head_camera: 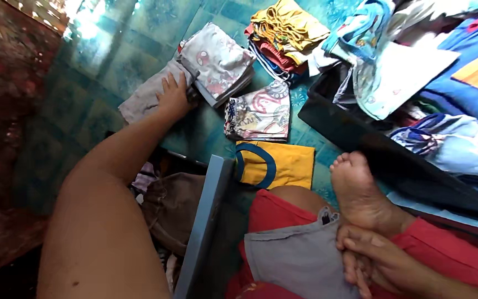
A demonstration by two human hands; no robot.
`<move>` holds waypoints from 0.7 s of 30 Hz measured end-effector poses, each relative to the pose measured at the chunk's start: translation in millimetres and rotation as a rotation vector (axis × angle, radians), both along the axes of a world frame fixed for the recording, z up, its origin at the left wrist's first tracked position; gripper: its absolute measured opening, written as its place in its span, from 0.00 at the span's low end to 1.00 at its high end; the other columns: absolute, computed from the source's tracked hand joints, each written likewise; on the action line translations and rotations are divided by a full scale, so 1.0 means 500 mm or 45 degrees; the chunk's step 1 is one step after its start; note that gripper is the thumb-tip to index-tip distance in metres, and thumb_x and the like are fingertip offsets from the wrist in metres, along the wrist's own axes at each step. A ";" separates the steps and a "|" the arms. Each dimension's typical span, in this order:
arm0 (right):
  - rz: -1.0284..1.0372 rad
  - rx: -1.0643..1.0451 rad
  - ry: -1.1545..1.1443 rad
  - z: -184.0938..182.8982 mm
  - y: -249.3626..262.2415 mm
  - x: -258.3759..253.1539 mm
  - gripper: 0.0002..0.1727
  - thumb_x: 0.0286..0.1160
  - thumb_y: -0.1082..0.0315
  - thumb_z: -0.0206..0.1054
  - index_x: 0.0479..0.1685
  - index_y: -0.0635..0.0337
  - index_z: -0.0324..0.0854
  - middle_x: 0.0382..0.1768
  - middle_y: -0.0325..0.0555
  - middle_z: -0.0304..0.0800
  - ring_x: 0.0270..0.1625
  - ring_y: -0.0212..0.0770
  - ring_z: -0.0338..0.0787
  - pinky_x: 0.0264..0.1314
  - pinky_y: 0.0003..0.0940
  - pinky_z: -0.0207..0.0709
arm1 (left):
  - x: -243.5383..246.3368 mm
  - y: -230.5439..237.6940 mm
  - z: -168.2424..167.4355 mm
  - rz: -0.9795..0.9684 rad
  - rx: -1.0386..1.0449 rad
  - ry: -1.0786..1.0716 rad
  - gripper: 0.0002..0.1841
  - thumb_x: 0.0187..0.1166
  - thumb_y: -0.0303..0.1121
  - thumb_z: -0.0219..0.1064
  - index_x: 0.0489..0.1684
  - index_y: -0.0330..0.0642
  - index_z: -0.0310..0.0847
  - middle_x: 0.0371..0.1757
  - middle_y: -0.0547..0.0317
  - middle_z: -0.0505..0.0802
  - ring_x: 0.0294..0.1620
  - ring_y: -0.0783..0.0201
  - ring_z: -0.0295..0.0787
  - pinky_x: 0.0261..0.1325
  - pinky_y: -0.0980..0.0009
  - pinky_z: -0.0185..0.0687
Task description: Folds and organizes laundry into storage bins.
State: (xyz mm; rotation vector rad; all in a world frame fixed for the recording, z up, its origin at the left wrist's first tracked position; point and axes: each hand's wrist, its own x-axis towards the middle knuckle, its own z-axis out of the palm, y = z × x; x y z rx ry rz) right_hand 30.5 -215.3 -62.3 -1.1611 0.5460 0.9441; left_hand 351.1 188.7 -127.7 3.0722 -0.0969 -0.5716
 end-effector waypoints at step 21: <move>0.468 -0.191 -0.734 0.077 -0.159 0.167 0.15 0.85 0.69 0.57 0.64 0.65 0.77 0.41 0.45 0.91 0.35 0.33 0.92 0.41 0.32 0.88 | -0.090 -0.110 0.150 0.099 -0.341 0.157 0.32 0.86 0.41 0.67 0.84 0.32 0.64 0.79 0.22 0.74 0.79 0.25 0.70 0.77 0.26 0.62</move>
